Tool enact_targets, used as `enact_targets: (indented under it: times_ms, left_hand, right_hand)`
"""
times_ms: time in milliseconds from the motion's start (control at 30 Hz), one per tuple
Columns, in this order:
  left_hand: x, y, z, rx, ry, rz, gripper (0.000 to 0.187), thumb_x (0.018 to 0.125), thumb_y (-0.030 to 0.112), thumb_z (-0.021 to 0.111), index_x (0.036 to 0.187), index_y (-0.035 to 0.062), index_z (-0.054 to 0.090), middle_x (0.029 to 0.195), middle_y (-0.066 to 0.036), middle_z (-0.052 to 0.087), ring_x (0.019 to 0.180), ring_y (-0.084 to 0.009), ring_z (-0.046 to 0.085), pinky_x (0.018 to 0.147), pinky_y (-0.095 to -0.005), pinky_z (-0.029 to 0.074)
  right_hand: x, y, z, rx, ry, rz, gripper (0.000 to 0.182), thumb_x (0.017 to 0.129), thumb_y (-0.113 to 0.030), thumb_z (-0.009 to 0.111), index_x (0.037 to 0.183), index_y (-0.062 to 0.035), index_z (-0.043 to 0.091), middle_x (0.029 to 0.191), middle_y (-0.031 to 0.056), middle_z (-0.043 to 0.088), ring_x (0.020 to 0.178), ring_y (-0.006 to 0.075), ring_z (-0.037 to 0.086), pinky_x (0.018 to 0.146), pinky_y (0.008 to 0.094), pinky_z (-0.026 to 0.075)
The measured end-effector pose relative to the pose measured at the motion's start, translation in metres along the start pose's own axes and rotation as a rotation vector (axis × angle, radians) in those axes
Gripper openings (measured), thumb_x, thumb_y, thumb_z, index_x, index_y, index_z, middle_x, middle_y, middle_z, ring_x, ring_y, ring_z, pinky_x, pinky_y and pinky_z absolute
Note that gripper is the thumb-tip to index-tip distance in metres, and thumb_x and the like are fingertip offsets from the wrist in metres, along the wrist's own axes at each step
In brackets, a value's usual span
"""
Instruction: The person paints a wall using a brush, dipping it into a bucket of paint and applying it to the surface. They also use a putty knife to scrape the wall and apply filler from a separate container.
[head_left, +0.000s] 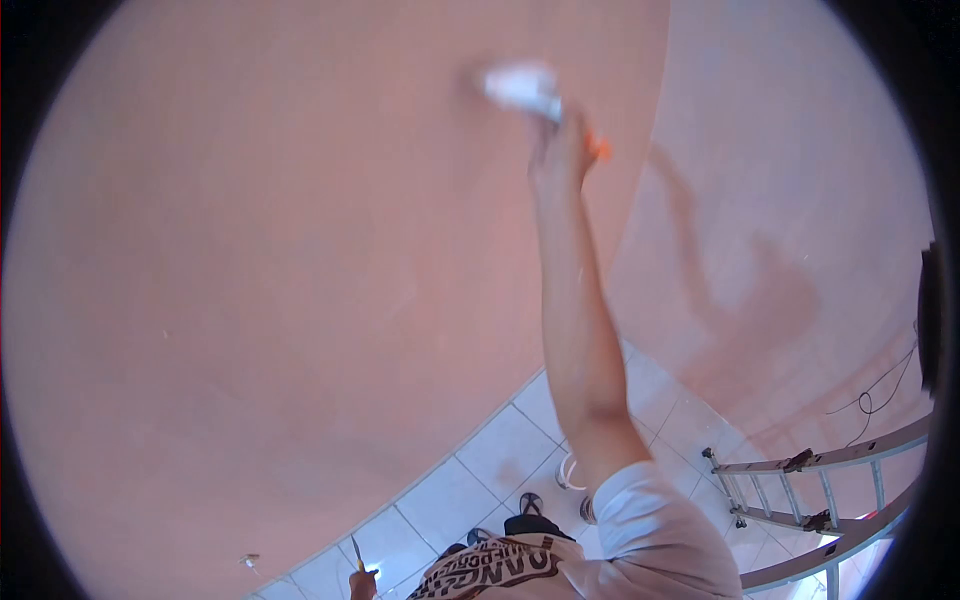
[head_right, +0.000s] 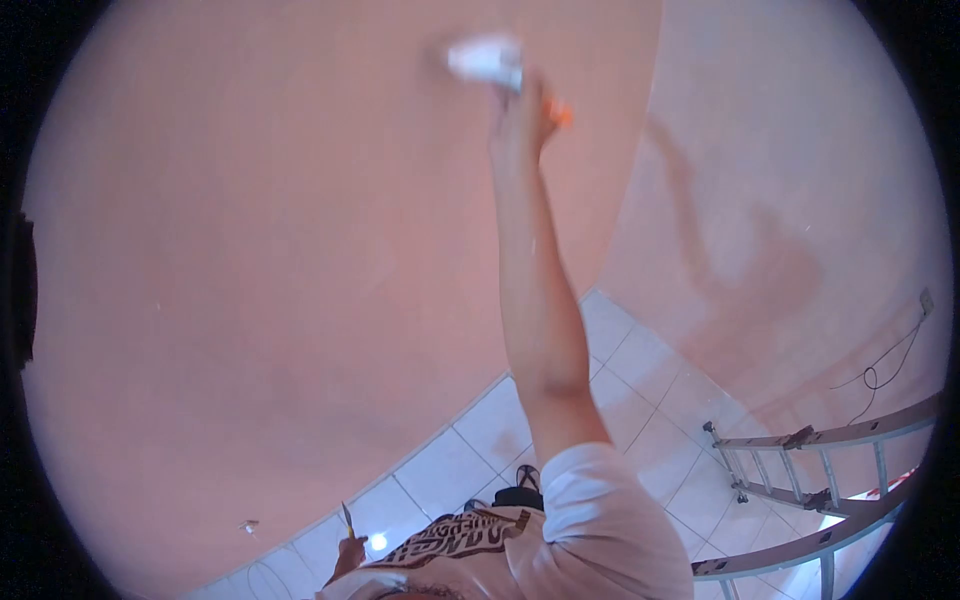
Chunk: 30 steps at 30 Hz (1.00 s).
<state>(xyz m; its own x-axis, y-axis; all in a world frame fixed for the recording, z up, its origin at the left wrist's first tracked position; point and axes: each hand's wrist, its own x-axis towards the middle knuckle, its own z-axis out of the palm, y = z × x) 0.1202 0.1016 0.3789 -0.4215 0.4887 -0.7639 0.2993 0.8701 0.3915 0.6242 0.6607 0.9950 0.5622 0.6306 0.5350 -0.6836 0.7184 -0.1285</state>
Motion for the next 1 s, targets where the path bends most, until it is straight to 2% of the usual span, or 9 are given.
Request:
enact_targets:
  times_ms: [33,233,300,433,600,767,800,933,1000]
  left_hand:
    - [-0.006,0.010,0.008,-0.258,0.135,-0.107,0.035,0.075,0.030,0.076,0.074,0.0000,0.059,0.056,-0.007,0.054,0.042,-0.0197,0.050,0.040,-0.0367,0.040]
    - [-0.027,0.030,0.029,-0.249,0.138,-0.137,0.030,0.080,0.026,0.072,0.085,-0.0010,0.059,0.056,-0.007,0.053,0.042,-0.0204,0.051,0.039,-0.0351,0.042]
    - [-0.028,0.012,0.038,-0.257,0.046,-0.173,0.030,0.080,0.025,0.072,0.086,-0.0006,0.058,0.055,-0.006,0.052,0.042,-0.0196,0.051,0.038,-0.0343,0.042]
    - [-0.058,-0.018,0.046,-0.342,-0.056,-0.305,0.028,0.078,0.021,0.074,0.076,0.0044,0.053,0.050,-0.002,0.045,0.038,-0.0166,0.045,0.035,-0.0332,0.038]
    - [-0.064,-0.028,0.037,-0.321,-0.036,-0.343,0.025,0.078,0.019,0.074,0.072,0.0064,0.053,0.049,-0.001,0.044,0.036,-0.0157,0.043,0.034,-0.0333,0.036]
    - [-0.051,-0.005,0.021,-0.263,0.023,-0.326,0.020,0.079,0.018,0.073,0.075,0.0059,0.057,0.049,-0.001,0.044,0.038,-0.0159,0.043,0.035,-0.0337,0.035]
    - [-0.049,0.000,0.019,-0.256,0.037,-0.324,0.019,0.079,0.017,0.072,0.076,0.0058,0.057,0.049,-0.001,0.045,0.038,-0.0160,0.044,0.035,-0.0338,0.035]
    - [-0.044,0.012,0.018,-0.219,0.109,-0.305,0.015,0.080,0.016,0.071,0.078,0.0055,0.060,0.049,-0.001,0.045,0.039,-0.0162,0.044,0.036,-0.0341,0.035]
    - [-0.039,0.020,0.026,-0.227,0.148,-0.283,0.014,0.080,0.016,0.070,0.079,0.0053,0.061,0.049,-0.001,0.046,0.040,-0.0163,0.045,0.036,-0.0342,0.035]
  right_hand:
    - [0.031,-0.001,0.036,0.010,-0.047,-0.026,0.021,0.090,-0.009,0.052,0.106,0.0043,0.046,0.107,0.0184,0.059,0.102,0.0324,0.061,0.092,0.0479,0.052]
    - [0.114,0.026,0.110,0.132,0.003,-0.020,0.024,0.089,-0.009,0.055,0.107,0.0056,0.047,0.104,0.0187,0.061,0.090,0.0288,0.066,0.078,0.0336,0.058]
    - [0.079,0.034,0.045,0.083,-0.078,0.118,0.021,0.088,-0.009,0.052,0.102,0.0061,0.048,0.108,0.0210,0.059,0.102,0.0367,0.060,0.095,0.0512,0.049]
    - [-0.071,0.044,-0.144,-0.212,0.168,0.175,0.032,0.092,-0.016,0.050,0.116,0.0049,0.047,0.118,0.0188,0.055,0.111,0.0326,0.056,0.100,0.0475,0.046]
    - [-0.183,0.031,-0.276,-0.636,0.643,0.372,0.017,0.086,-0.006,0.059,0.102,0.0001,0.056,0.099,0.0142,0.062,0.086,0.0266,0.066,0.073,0.0469,0.060]
    - [-0.068,0.025,-0.168,-0.792,0.286,0.104,0.018,0.084,-0.008,0.062,0.100,-0.0006,0.058,0.088,0.0118,0.063,0.077,0.0182,0.063,0.065,0.0356,0.057]
    - [-0.021,0.032,-0.153,-0.846,0.156,-0.034,0.033,0.082,-0.006,0.065,0.105,-0.0007,0.042,0.091,0.0083,0.059,0.077,0.0155,0.060,0.063,0.0323,0.055]
    - [0.138,0.007,0.024,-0.199,-0.041,-0.158,0.024,0.082,-0.001,0.059,0.097,-0.0024,0.039,0.090,0.0098,0.058,0.076,0.0217,0.063,0.072,0.0418,0.059]
    - [0.179,-0.007,0.094,-0.154,-0.059,-0.090,0.024,0.089,-0.008,0.054,0.106,0.0068,0.049,0.102,0.0184,0.061,0.089,0.0283,0.066,0.078,0.0342,0.058]
